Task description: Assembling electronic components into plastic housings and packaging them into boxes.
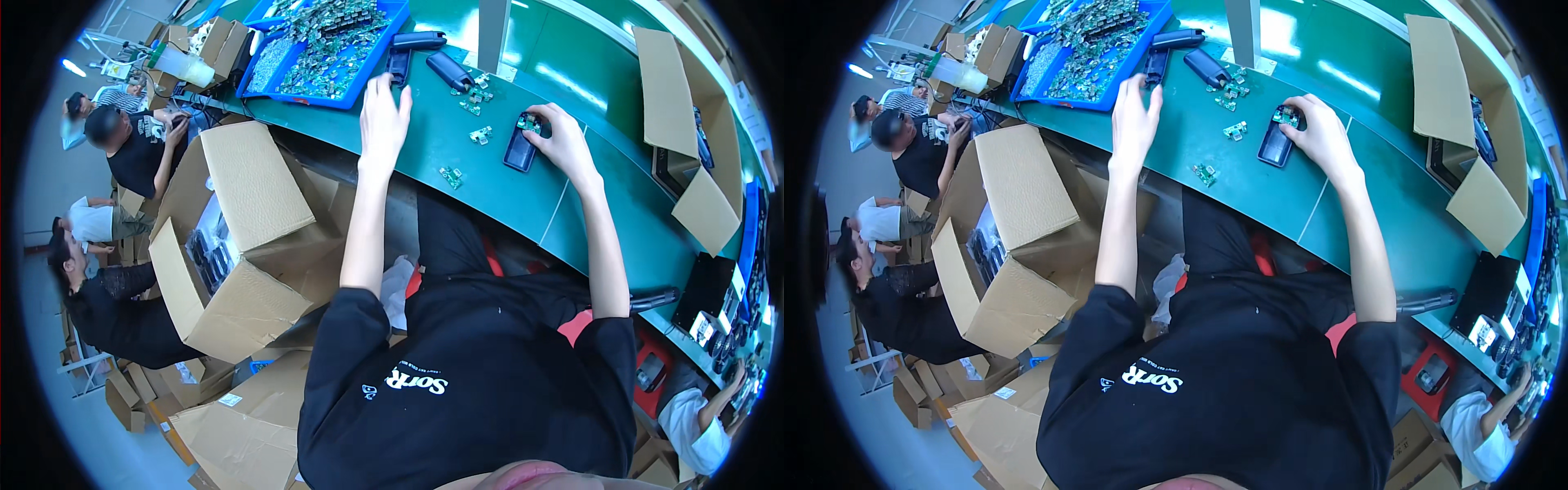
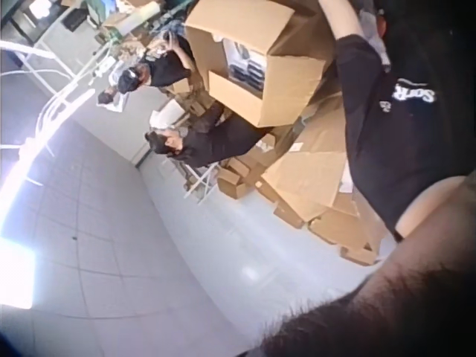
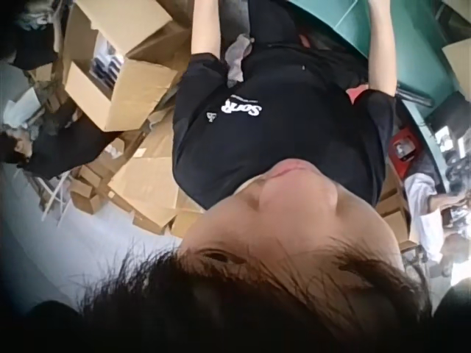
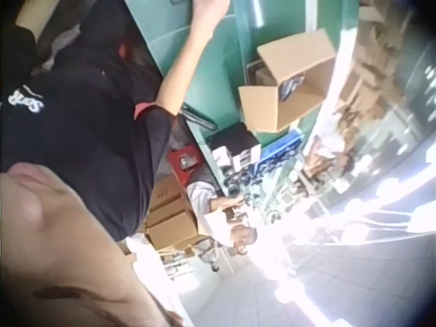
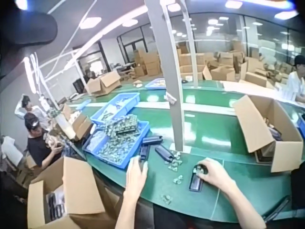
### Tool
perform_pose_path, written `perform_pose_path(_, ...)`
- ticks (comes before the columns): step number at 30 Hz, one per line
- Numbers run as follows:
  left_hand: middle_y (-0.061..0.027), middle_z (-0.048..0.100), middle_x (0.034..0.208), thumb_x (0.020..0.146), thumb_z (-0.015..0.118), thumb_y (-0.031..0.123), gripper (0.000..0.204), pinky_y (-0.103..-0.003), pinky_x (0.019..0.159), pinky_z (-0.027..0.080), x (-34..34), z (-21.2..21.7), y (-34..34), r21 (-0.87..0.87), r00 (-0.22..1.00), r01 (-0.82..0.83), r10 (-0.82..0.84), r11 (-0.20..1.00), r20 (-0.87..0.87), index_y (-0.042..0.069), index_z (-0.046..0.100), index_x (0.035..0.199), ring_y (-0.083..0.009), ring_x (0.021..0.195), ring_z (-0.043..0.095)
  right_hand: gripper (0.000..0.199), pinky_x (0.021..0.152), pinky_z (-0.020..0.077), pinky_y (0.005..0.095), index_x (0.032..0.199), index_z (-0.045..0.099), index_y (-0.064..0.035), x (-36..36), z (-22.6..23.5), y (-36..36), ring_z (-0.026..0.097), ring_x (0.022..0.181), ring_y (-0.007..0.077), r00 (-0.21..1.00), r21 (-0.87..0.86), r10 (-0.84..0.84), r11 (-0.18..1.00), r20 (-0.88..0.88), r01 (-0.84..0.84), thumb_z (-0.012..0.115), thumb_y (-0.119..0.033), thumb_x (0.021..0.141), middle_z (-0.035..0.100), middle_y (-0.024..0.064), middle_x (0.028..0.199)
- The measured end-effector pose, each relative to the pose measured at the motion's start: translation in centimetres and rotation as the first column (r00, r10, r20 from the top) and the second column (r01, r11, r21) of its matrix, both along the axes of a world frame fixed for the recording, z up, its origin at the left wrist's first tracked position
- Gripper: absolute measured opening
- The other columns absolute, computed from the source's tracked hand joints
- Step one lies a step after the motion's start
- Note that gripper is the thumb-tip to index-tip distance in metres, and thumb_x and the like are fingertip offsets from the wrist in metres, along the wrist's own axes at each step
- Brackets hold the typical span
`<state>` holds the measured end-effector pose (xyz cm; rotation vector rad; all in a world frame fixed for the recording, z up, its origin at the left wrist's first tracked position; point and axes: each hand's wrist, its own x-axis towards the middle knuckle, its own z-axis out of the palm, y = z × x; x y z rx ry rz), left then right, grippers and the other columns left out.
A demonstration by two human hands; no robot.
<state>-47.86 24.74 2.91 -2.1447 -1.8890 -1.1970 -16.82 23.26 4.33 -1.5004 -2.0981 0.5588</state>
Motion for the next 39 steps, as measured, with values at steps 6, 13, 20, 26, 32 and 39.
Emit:
perform_pose_path(6, -0.0195, 0.057, 0.116, 0.089, 0.067, 0.020, 0.035, -0.045, 0.087, 0.048, 0.1, -3.5, 6.0, 0.074, 0.970, -0.114, 0.127, 0.991, -0.209, -0.003, 0.057, 0.114, -0.0360, 0.105, 0.056, 0.037, 0.094, 0.0480, 0.0383, 0.114, 0.064, -0.0037, -2.0, 0.8, -0.6, 0.059, 0.110, 0.0289, 0.998, 0.213, -0.059, 0.976, 0.012, 0.055, 0.074, -0.013, 0.080, 0.063, 0.0116, 0.113)
perform_pose_path(13, -0.0164, 0.062, 0.108, 0.084, 0.071, 0.017, 0.022, -0.043, 0.086, 0.048, -2.4, -3.4, 3.9, 0.095, 0.997, -0.075, 0.071, 0.993, 0.044, 0.001, 0.067, 0.099, -0.0358, 0.100, 0.058, 0.032, 0.094, 0.0476, 0.0388, 0.109, 0.066, -0.0045, -7.4, -0.1, -0.4, 0.058, 0.109, 0.0304, 0.948, 0.135, 0.280, 0.944, 0.154, -0.301, 0.073, -0.012, 0.080, 0.062, 0.0118, 0.111)
perform_pose_path(20, -0.0083, 0.067, 0.105, 0.087, 0.074, 0.014, 0.022, -0.032, 0.083, 0.051, -3.8, 1.0, -3.6, -0.047, 0.704, -0.069, 0.082, 0.996, 0.706, -0.001, 0.068, 0.102, -0.0203, 0.092, 0.066, 0.018, 0.080, 0.0528, 0.0359, 0.103, 0.066, -0.0019, -7.1, 0.7, -1.7, 0.067, 0.091, 0.0295, 0.979, 0.087, 0.193, 0.976, 0.060, -0.198, 0.068, -0.011, 0.087, 0.065, 0.0123, 0.101)
perform_pose_path(26, -0.0047, 0.063, 0.104, 0.090, 0.073, 0.023, 0.037, -0.033, 0.086, 0.053, -7.0, -0.6, -8.6, 0.375, 0.146, -0.033, -0.367, 0.926, 0.919, 0.003, 0.058, 0.117, -0.0167, 0.097, 0.063, 0.016, 0.072, 0.0529, 0.0284, 0.105, 0.066, -0.0025, -8.0, -0.4, -2.1, 0.068, 0.084, 0.0191, 0.977, -0.005, 0.097, 0.995, -0.191, -0.099, 0.062, -0.014, 0.096, 0.067, 0.0085, 0.099)
perform_pose_path(32, -0.0055, 0.060, 0.108, 0.096, 0.064, 0.035, 0.041, -0.032, 0.088, 0.054, -4.8, -0.4, -10.9, 0.435, -0.398, -0.105, -0.438, 0.894, 0.806, 0.008, 0.051, 0.124, -0.0186, 0.104, 0.062, 0.019, 0.070, 0.0514, 0.0218, 0.114, 0.063, -0.0023, -7.1, -1.4, -3.3, 0.065, 0.084, 0.0093, 0.665, -0.374, -0.125, 0.895, -0.736, -0.245, 0.058, -0.014, 0.099, 0.065, 0.0040, 0.101)
perform_pose_path(39, -0.0045, 0.049, 0.095, 0.102, 0.052, 0.035, 0.036, -0.021, 0.060, 0.045, -2.9, -0.6, -12.2, 0.661, -0.731, 0.292, -0.285, 0.692, 0.621, 0.010, 0.049, 0.128, -0.0126, 0.072, 0.047, 0.024, 0.078, 0.0515, 0.0233, 0.115, 0.062, 0.0019, -9.1, -1.1, -9.1, 0.064, 0.086, 0.0120, 0.459, -0.339, -0.142, 0.859, -0.877, -0.383, 0.066, -0.005, 0.092, 0.064, 0.0061, 0.105)
